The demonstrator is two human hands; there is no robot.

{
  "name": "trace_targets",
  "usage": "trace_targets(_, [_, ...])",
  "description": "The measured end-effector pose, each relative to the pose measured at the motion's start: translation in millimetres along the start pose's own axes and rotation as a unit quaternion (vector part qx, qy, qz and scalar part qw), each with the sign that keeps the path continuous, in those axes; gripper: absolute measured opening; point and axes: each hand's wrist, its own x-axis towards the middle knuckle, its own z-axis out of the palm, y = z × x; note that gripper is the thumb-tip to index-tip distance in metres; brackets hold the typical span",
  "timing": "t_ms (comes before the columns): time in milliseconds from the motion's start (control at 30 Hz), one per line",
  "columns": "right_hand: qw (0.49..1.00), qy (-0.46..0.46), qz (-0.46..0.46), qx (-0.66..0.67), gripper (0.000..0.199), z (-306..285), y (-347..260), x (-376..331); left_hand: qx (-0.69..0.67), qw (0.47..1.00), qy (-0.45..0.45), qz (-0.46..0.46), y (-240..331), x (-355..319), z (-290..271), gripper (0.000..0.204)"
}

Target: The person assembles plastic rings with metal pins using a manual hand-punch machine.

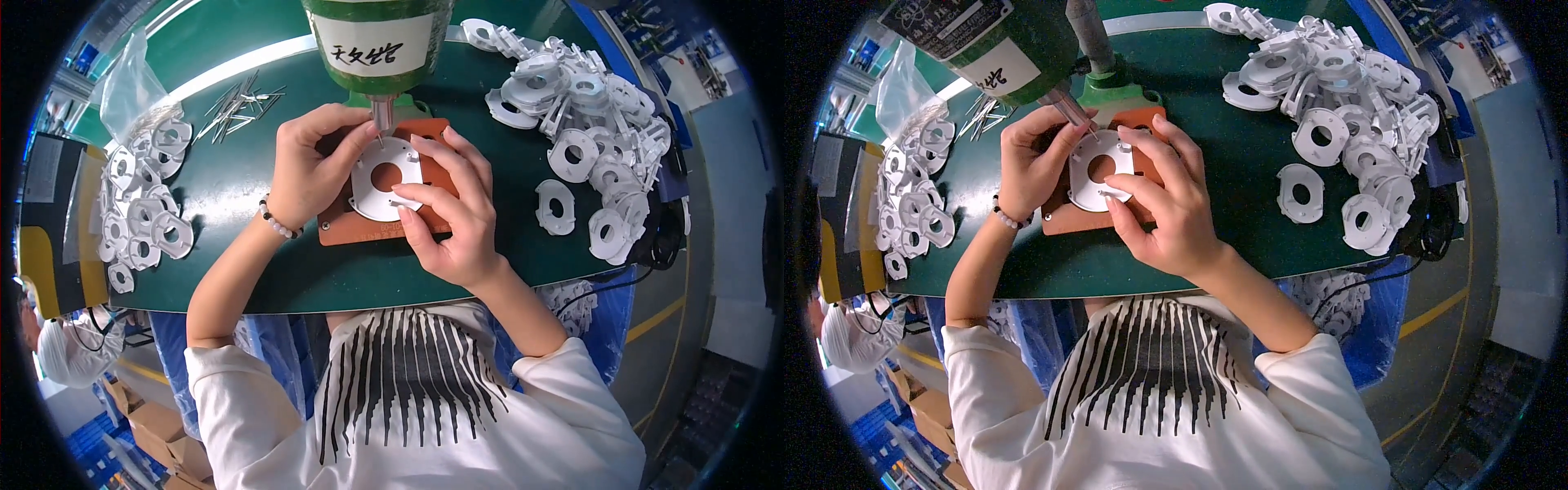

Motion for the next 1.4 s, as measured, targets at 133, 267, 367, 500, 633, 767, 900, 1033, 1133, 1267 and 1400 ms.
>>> trace_targets(133, [1.0,0.0,-0.003,-0.003,0.014,-0.4,0.5,0.4,0.019,1.0,-0.001,-0.003,1.5,1.8,0.8,0.012])
trace_targets(267, [1.0,-0.002,0.0,0.001,0.014,-0.4,0.6,0.5,0.02,0.998,0.037,0.056,-0.6,4.3,4.4,0.009])
trace_targets(367, [1.0,-0.004,-0.001,0.001,0.014,-0.9,1.1,0.3,0.039,0.995,0.042,0.083,-2.8,5.8,3.7,0.009])
trace_targets(500, [1.0,-0.013,-0.018,0.001,0.015,-0.1,4.6,-1.4,0.09,0.988,0.035,0.123,4.2,7.0,2.6,0.01])
trace_targets(633, [1.0,-0.011,-0.022,0.008,0.015,0.8,4.1,-1.0,0.11,0.983,0.036,0.144,3.7,6.1,1.2,0.01])
trace_targets(767, [1.0,-0.005,-0.027,0.014,0.015,2.3,5.4,-0.9,0.114,0.982,0.027,0.15,4.3,6.4,0.2,0.009])
trace_targets(900, [0.999,-0.002,-0.026,0.019,0.015,1.8,4.8,-0.1,0.113,0.982,0.015,0.153,4.4,7.5,-1.1,0.008])
trace_targets(1033, [0.999,-0.003,-0.026,0.021,0.015,1.3,6.0,0.7,0.096,0.985,0.016,0.141,3.5,7.5,-1.3,0.007])
trace_targets(1133, [1.0,-0.003,-0.023,0.018,0.014,1.0,7.0,0.1,0.094,0.986,0.01,0.138,2.2,8.8,-2.3,0.008])
trace_targets(1267, [0.999,0.001,-0.03,0.022,0.016,1.7,8.3,-0.2,0.101,0.984,0.003,0.15,3.7,9.4,-2.6,0.007])
trace_targets(1400, [0.995,0.071,-0.064,0.028,0.039,-8.7,8.2,1.6,0.105,0.982,0.013,0.154,3.8,7.6,-0.7,0.009])
